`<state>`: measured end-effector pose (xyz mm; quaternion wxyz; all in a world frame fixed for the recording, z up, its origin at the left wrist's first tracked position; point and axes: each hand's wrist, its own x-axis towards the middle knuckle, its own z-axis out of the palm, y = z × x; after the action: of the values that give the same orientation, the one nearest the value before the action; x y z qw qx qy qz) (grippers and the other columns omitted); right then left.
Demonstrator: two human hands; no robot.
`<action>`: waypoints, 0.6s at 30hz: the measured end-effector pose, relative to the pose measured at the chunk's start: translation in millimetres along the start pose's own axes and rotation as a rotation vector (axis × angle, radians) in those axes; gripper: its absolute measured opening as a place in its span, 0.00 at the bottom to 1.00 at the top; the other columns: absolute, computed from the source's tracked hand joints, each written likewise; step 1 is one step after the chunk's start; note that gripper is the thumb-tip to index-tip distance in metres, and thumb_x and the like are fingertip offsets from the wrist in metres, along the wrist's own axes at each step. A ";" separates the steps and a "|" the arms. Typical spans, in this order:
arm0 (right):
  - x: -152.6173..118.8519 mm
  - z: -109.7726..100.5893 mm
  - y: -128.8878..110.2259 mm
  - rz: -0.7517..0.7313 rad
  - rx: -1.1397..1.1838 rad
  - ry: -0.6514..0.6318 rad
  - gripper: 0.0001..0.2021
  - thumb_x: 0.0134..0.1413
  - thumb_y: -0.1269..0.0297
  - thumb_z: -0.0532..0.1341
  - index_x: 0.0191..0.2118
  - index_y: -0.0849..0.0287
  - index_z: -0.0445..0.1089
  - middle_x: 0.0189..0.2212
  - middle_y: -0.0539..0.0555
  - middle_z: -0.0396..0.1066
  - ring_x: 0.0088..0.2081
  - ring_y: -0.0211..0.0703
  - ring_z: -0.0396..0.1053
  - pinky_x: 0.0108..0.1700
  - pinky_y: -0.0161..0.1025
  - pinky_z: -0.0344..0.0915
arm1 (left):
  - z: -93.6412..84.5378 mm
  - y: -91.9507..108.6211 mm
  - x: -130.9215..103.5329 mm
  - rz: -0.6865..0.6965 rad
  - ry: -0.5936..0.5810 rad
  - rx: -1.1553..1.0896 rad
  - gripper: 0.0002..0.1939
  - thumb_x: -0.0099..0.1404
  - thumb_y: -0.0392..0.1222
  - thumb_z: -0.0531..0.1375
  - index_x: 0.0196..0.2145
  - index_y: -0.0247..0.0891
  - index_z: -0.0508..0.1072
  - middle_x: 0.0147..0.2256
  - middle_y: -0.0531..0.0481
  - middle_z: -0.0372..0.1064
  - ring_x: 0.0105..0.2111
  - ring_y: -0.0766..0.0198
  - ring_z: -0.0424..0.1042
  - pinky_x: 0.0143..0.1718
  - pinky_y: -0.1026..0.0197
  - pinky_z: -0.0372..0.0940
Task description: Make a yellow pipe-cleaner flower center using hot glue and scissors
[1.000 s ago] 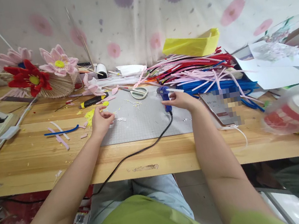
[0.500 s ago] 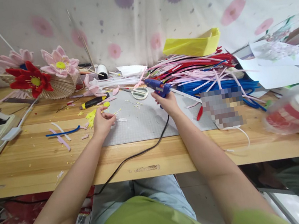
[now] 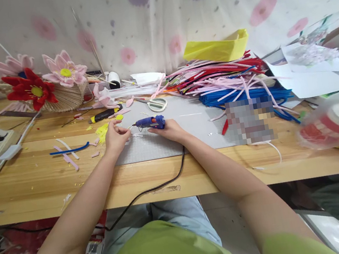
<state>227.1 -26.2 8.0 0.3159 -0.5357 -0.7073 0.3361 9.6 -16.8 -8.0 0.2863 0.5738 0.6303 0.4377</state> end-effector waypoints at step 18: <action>-0.1 5.6 0.3 -0.045 -0.114 -0.018 0.21 0.46 0.45 0.60 0.39 0.58 0.75 0.29 0.50 0.72 0.33 0.42 0.67 0.37 0.37 0.63 | -1.1 5.1 -1.6 0.003 -0.016 -0.026 0.24 0.49 0.34 0.61 0.45 0.40 0.62 0.25 0.58 0.70 0.28 0.67 0.71 0.34 0.63 0.63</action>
<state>222.8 -27.1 4.6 0.2860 -0.5337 -0.7401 0.2926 11.3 -18.8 -3.2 0.2982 0.5744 0.6214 0.4415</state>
